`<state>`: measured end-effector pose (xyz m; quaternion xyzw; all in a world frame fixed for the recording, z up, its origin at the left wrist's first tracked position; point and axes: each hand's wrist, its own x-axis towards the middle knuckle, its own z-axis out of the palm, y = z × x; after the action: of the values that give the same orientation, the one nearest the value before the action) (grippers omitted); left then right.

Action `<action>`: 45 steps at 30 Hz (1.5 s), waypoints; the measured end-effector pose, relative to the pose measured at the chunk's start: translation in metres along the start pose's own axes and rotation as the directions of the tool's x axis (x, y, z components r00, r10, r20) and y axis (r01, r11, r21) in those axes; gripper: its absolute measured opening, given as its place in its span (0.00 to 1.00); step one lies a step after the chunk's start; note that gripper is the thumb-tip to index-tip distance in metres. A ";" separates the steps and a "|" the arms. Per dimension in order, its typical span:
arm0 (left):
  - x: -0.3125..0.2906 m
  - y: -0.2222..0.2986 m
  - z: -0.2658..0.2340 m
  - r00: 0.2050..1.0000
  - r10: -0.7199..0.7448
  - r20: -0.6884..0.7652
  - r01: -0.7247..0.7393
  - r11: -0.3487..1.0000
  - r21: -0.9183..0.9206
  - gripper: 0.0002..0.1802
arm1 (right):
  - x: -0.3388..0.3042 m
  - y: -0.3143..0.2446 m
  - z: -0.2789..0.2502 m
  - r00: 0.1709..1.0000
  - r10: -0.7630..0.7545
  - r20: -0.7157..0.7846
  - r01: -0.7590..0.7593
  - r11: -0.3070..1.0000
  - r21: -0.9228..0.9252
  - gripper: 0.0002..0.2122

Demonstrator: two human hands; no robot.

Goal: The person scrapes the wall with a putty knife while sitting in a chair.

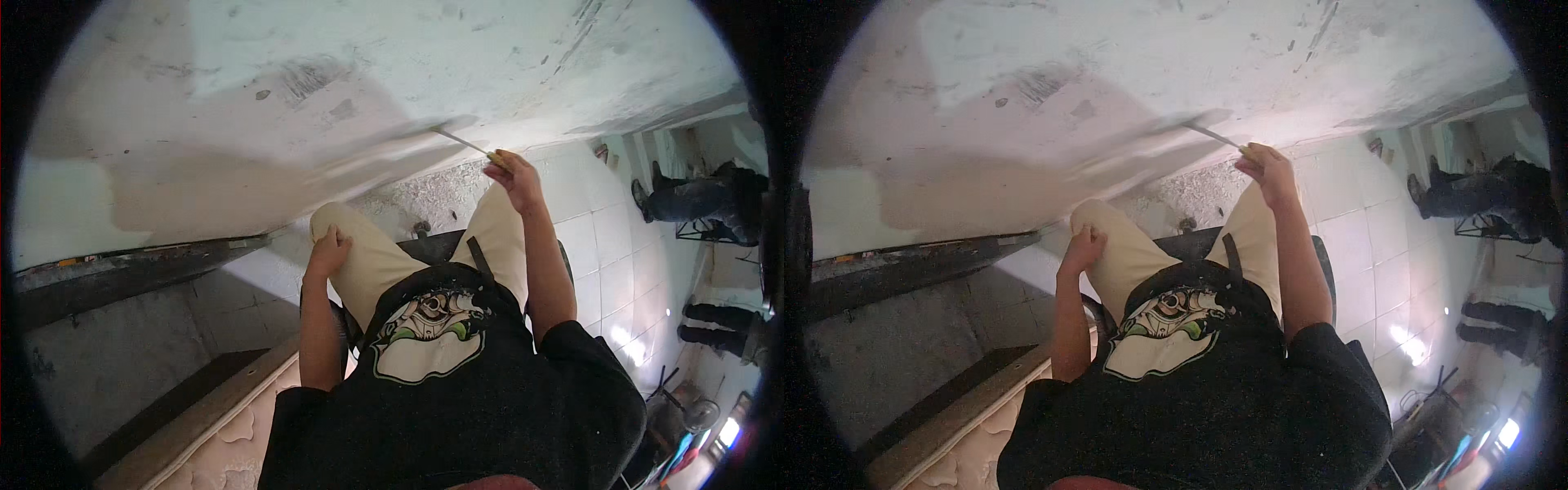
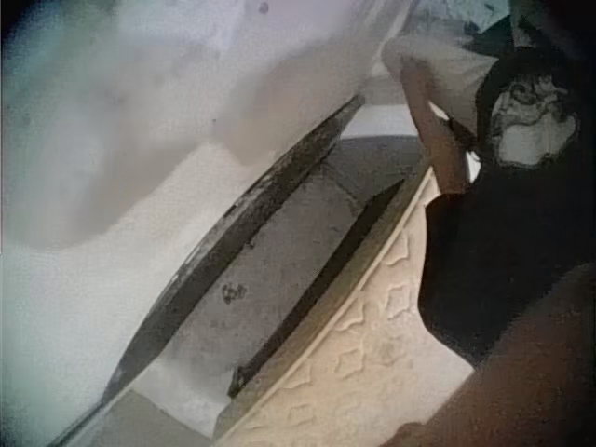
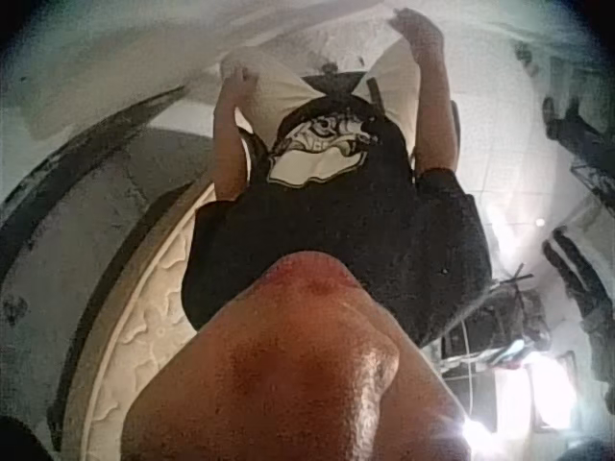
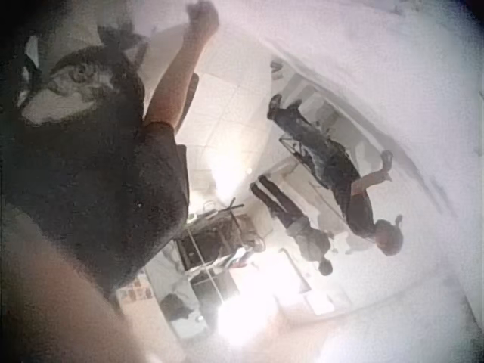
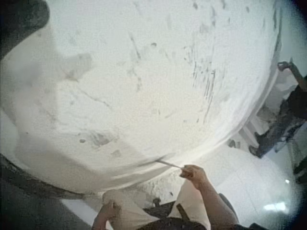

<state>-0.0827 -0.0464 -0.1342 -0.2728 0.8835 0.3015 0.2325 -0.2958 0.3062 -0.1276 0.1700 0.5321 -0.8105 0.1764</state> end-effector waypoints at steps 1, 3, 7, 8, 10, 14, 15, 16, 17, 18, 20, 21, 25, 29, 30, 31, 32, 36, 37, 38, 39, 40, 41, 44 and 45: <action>0.001 -0.002 0.001 1.000 0.003 0.002 -0.003 1.000 -0.003 0.31 | -0.002 0.004 -0.001 0.989 0.061 0.131 -0.075 0.992 0.105 0.15; 0.001 -0.004 0.001 0.999 0.041 -0.017 -0.041 0.999 0.013 0.31 | -0.002 0.011 -0.007 0.981 0.102 0.166 -0.122 0.986 0.113 0.16; 0.000 0.001 -0.004 0.998 0.007 0.061 -0.011 0.998 0.068 0.33 | -0.008 0.024 -0.008 0.920 0.346 0.184 -0.390 0.857 0.337 0.16; -0.002 -0.001 -0.004 0.999 -0.005 0.054 0.003 0.999 0.041 0.33 | -0.009 0.026 -0.006 0.868 0.456 0.196 -0.495 0.766 0.410 0.17; -0.003 0.005 -0.002 0.998 0.004 0.057 -0.005 1.000 0.014 0.33 | 0.004 0.044 -0.030 0.808 0.468 0.357 -0.583 0.722 0.373 0.18; -0.006 -0.002 -0.002 1.000 0.024 0.012 -0.024 1.000 0.012 0.32 | -0.020 0.041 -0.008 0.834 0.487 0.260 -0.525 0.845 0.100 0.22; -0.005 -0.002 -0.002 0.998 0.028 0.053 -0.028 1.000 -0.005 0.32 | -0.031 0.032 -0.003 0.886 0.433 0.166 -0.427 0.901 -0.075 0.22; -0.004 -0.001 -0.002 0.998 0.032 0.055 -0.032 0.999 -0.007 0.32 | -0.027 0.038 -0.014 0.909 0.367 0.200 -0.336 0.926 -0.171 0.21; -0.004 -0.002 -0.001 0.998 0.043 0.037 -0.043 0.999 0.017 0.32 | -0.032 0.031 -0.011 0.909 0.367 0.198 -0.336 0.926 -0.174 0.21; -0.003 -0.003 0.000 0.999 0.051 0.019 -0.052 0.998 0.045 0.32 | -0.039 0.017 -0.004 0.927 0.342 0.150 -0.268 0.889 -0.373 0.19; -0.001 -0.006 0.002 0.997 0.073 0.001 -0.073 0.996 0.047 0.31 | -0.049 -0.007 0.005 0.946 0.307 0.106 -0.199 0.806 -0.557 0.17; 0.000 -0.008 0.003 0.995 0.094 -0.019 -0.093 0.994 0.048 0.31 | -0.050 -0.019 0.008 0.971 0.215 0.104 -0.089 0.729 -0.679 0.15; 0.000 -0.007 0.000 0.994 0.109 -0.011 -0.109 0.994 0.029 0.30 | -0.036 -0.042 0.006 0.957 -0.122 0.264 0.291 0.403 -0.868 0.15; -0.003 0.001 -0.004 0.998 0.055 0.020 -0.056 0.997 0.061 0.28 | -0.009 -0.045 0.021 0.955 -0.159 0.249 0.291 0.363 -0.885 0.13; 0.000 -0.005 -0.001 0.998 0.054 0.009 -0.055 0.997 0.059 0.27 | -0.005 -0.039 0.032 0.950 -0.175 0.258 0.297 0.253 -0.921 0.12; 0.004 -0.011 0.005 0.999 0.053 0.006 -0.054 0.997 0.063 0.27 | -0.005 -0.040 0.034 0.950 -0.175 0.259 0.298 0.258 -0.919 0.12; 0.008 -0.022 0.012 0.996 0.081 -0.026 -0.080 0.997 0.024 0.25 | -0.007 -0.042 0.040 0.941 -0.210 0.267 0.308 0.196 -0.931 0.12; -0.001 0.002 -0.001 0.998 0.059 -0.014 -0.060 0.997 -0.055 0.22 | -0.020 -0.051 0.049 0.937 -0.288 0.199 0.242 0.121 -0.963 0.11; 0.000 0.006 -0.003 0.998 0.064 -0.013 -0.065 0.997 -0.051 0.22 | -0.018 -0.046 0.047 0.900 -0.385 0.205 0.253 0.078 -0.964 0.11; 0.000 0.006 -0.005 0.998 0.062 0.000 -0.062 0.997 -0.035 0.22 | -0.015 -0.037 0.055 0.934 -0.305 0.184 0.211 0.058 -0.976 0.11; 0.000 0.007 -0.006 0.998 0.061 0.013 -0.061 0.998 -0.018 0.21 | -0.016 -0.037 0.054 0.935 -0.308 0.177 0.206 0.063 -0.977 0.11; 0.000 0.003 -0.004 0.998 0.066 0.017 -0.066 0.998 -0.012 0.21 | -0.018 -0.038 0.053 0.932 -0.300 0.204 0.244 0.101 -0.964 0.11; -0.001 -0.001 -0.002 0.997 0.071 0.013 -0.071 0.997 -0.004 0.21 | -0.020 -0.040 0.053 0.927 -0.291 0.235 0.284 0.138 -0.949 0.11; 0.003 -0.007 0.002 0.996 0.086 -0.002 -0.086 0.996 -0.008 0.22 | -0.022 -0.042 0.054 0.889 -0.379 0.256 0.332 0.151 -0.931 0.11; 0.003 -0.005 0.003 0.995 0.096 -0.015 -0.096 0.995 -0.021 0.22 | -0.020 -0.040 0.053 0.866 -0.419 0.272 0.353 0.128 -0.927 0.11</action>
<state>-0.0812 -0.0493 -0.1403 -0.2345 0.8939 0.3201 0.2086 -0.3018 0.2739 -0.0667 -0.0946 0.9408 -0.3253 0.0129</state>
